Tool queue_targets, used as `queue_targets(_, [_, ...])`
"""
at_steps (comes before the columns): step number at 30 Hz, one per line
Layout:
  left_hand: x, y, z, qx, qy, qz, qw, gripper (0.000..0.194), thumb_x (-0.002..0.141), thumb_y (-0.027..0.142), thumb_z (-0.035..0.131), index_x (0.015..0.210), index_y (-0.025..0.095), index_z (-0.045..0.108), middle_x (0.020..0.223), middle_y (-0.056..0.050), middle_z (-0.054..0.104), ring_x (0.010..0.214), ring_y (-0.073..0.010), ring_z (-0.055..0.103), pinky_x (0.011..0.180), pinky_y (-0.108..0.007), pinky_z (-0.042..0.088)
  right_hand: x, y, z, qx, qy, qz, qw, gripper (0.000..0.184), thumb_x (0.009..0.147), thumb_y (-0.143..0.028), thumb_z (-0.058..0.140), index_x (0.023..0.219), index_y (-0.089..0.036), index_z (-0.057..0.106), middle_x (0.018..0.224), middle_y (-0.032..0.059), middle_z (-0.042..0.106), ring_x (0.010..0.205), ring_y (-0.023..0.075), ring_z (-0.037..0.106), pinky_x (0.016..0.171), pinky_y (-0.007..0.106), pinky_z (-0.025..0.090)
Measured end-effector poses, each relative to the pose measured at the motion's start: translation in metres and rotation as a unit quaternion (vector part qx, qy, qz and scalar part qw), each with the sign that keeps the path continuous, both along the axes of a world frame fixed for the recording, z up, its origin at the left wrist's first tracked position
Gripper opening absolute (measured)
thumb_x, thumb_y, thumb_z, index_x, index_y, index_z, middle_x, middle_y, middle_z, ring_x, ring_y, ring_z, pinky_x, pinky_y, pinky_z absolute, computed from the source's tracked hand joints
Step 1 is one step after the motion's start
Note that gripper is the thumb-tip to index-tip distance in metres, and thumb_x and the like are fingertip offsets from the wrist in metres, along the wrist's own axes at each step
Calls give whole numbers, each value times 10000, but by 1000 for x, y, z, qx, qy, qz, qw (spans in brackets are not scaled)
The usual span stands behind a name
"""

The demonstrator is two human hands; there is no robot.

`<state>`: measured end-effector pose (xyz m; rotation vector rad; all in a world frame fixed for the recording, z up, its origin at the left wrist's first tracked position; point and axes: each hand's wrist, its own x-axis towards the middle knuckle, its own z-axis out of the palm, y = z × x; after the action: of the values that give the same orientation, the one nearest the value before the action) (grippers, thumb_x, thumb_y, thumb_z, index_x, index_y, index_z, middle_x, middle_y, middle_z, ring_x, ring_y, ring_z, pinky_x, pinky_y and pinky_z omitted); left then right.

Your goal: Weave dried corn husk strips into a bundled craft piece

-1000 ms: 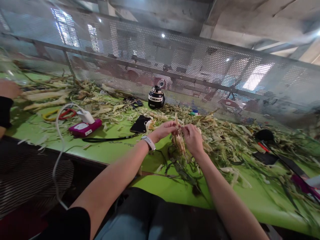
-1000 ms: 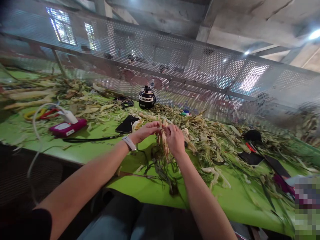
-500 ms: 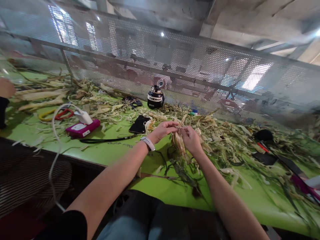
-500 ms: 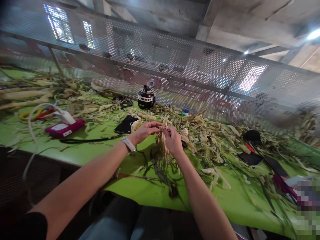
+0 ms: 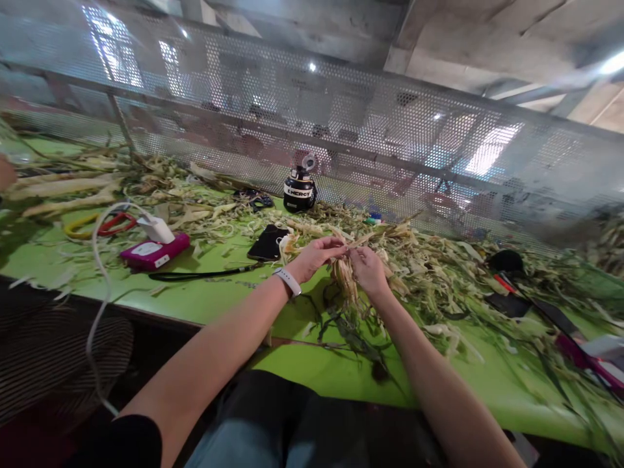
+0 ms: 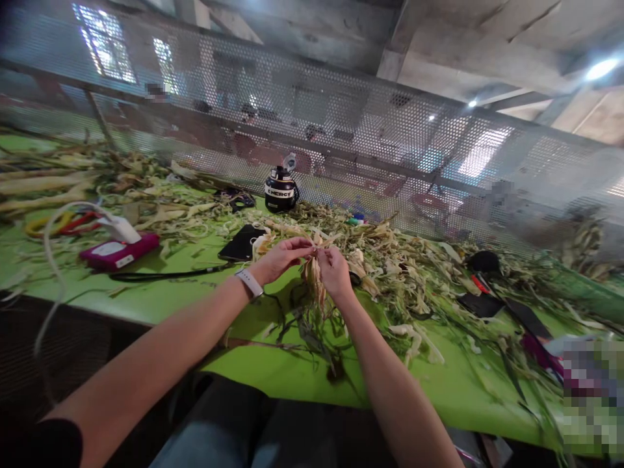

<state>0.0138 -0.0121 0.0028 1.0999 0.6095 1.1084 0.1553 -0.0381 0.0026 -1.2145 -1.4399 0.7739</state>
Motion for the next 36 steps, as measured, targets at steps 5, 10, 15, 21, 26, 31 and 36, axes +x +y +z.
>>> queue_targets(5, [0,4,-2,54,7,13,998,298,558,261,804,789,137,661,779,-20,665,766,-127,570,797,-290,422,-1,0,0,-23,7,-4,1000,364,699,-584,562,673,-228,488,428,-81,385,352,103,350,369,249,292])
queue_targets(10, [0,7,-5,50,14,57,997,298,551,261,803,769,124,653,767,-18,650,742,-120,560,800,-299,419,-3,-2,3,14,3,36,999,352,639,-542,632,682,-204,543,574,-27,547,476,114,463,437,239,341])
queue_targets(15, [-1,3,0,68,18,35,997,279,587,291,784,787,148,653,766,-8,645,727,-118,550,749,-273,419,-2,-5,5,1,40,31,999,306,641,-497,637,669,-207,543,539,-46,515,446,98,417,431,233,322])
queue_targets(21, [-3,1,3,76,37,6,996,272,608,267,745,834,150,649,814,-14,646,759,-118,557,765,-266,417,-5,-10,8,-92,142,63,984,367,670,-532,628,651,-220,436,405,-122,284,342,49,219,372,204,208])
queue_targets(26, [-1,-2,3,81,53,5,995,296,621,309,745,842,154,623,815,-6,639,773,-117,562,762,-266,425,-5,-8,6,-113,137,69,982,403,698,-573,595,646,-216,416,389,-127,257,339,43,182,371,201,165])
queue_targets(31, [0,3,0,82,30,53,995,331,572,312,776,804,141,612,783,-7,631,753,-119,555,771,-286,436,-4,-6,2,-63,13,64,996,382,772,-571,503,650,-212,458,426,-88,317,375,83,290,402,226,237])
queue_targets(36, [-3,11,-5,90,65,103,988,298,598,292,745,801,123,610,772,-10,619,732,-115,551,781,-302,432,0,-13,5,188,-323,-42,927,284,882,-357,455,687,-192,579,685,28,540,672,158,497,613,263,369])
